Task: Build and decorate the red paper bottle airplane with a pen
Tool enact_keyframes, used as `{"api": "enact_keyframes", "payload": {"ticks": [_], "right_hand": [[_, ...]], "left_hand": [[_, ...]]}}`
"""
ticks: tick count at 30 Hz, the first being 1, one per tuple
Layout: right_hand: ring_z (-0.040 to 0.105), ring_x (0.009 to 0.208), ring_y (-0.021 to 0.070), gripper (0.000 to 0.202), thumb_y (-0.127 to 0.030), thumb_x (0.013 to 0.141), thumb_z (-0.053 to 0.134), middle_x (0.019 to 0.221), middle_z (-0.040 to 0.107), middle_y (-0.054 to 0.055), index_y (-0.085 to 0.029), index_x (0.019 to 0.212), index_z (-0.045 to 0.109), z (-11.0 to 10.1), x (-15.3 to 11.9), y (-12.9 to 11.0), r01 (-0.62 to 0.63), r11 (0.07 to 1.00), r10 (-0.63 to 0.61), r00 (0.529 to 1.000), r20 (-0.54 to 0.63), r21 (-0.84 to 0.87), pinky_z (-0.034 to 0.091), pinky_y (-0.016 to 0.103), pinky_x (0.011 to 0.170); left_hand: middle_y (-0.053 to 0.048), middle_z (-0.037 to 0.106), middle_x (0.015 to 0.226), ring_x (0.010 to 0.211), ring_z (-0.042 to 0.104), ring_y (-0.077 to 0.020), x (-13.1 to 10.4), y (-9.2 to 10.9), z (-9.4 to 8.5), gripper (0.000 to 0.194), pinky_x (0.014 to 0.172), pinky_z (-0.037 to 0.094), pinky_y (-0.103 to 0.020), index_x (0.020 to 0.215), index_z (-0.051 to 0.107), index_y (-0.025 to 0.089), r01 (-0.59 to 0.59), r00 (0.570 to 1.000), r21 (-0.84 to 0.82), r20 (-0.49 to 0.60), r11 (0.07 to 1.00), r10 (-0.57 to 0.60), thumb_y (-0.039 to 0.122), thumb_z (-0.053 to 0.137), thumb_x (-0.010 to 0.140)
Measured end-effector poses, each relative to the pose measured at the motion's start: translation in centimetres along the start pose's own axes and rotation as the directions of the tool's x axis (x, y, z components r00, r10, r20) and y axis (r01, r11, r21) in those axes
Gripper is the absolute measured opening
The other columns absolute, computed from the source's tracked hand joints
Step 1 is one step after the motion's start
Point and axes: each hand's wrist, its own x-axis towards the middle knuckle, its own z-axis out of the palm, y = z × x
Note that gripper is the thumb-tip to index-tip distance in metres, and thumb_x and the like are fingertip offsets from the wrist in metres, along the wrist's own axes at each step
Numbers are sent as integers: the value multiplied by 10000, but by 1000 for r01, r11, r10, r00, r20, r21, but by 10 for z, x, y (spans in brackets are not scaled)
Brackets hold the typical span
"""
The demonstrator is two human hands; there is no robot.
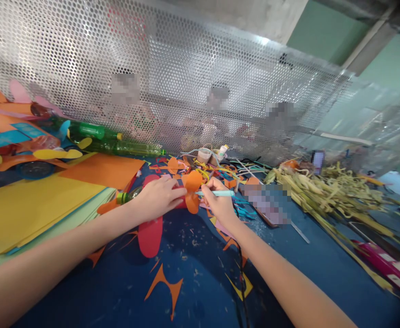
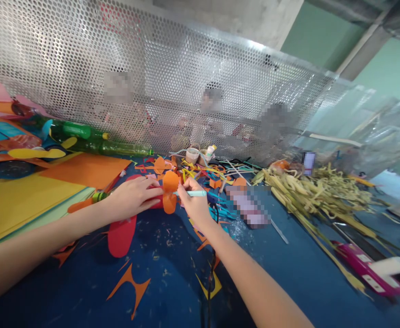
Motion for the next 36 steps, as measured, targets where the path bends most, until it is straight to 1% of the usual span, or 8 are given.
{"api": "enact_keyframes", "payload": {"ticks": [6,10,13,16,19,24,30,36], "right_hand": [[417,400,112,288,-348,807,555,448,351,-84,-236,616,371,-1,1,3,8,1000,-8,1000,4,-23,368,220,412],[424,397,112,282,-354,805,560,443,363,-84,-236,623,380,0,1,3,-10,1000,10,1000,9,-5,378,223,416],[417,393,110,279,-338,808,555,436,361,-84,-236,620,375,0,1,1,-6,1000,6,1000,12,-12,357,218,407],[415,389,108,283,-347,818,546,431,393,-79,-236,620,377,0,1,1,12,1000,-12,1000,25,-8,344,218,404],[428,382,113,285,-368,821,543,424,416,-77,-236,622,387,0,2,3,2,1000,-2,999,38,9,350,222,400],[421,377,113,278,-349,810,551,422,393,-83,-239,621,379,-1,2,4,3,1000,-4,999,39,11,362,226,403],[433,381,115,250,-302,796,544,431,386,-83,-240,619,379,0,2,2,-14,1000,14,999,39,15,383,233,415],[402,392,109,258,-294,807,528,447,353,-83,-240,618,361,-1,2,1,-4,1000,4,1000,9,-7,376,221,406]], "left_hand": [[-66,604,987,908,561,-205,0,0,1,204,777,475,-334,1035,604,221,-3,999,4,-40,1000,3,295,436,947],[-62,601,989,912,560,-202,0,0,0,191,785,472,-331,1044,601,226,1,999,6,-32,1000,-1,285,455,937],[-65,602,997,920,557,-209,0,1,-1,190,794,470,-341,1050,602,224,6,1000,5,-11,1000,-6,284,462,936],[-67,601,998,929,557,-215,0,1,-1,191,801,468,-349,1054,602,222,13,1000,2,-4,1000,-13,282,463,937],[-68,600,998,922,557,-215,0,1,-1,196,796,470,-351,1048,601,223,11,1000,-4,-13,1000,-11,282,446,943],[-73,602,1015,921,560,-217,0,1,0,212,785,475,-353,1054,601,224,5,1000,2,-20,1000,-5,294,430,950],[-69,604,1011,931,562,-221,0,1,-1,195,796,471,-355,1053,600,222,14,1000,12,9,1000,-14,286,455,940],[-64,603,1004,931,561,-215,1,0,0,196,797,470,-348,1066,593,225,7,1000,21,18,1000,-7,290,456,941]]}}
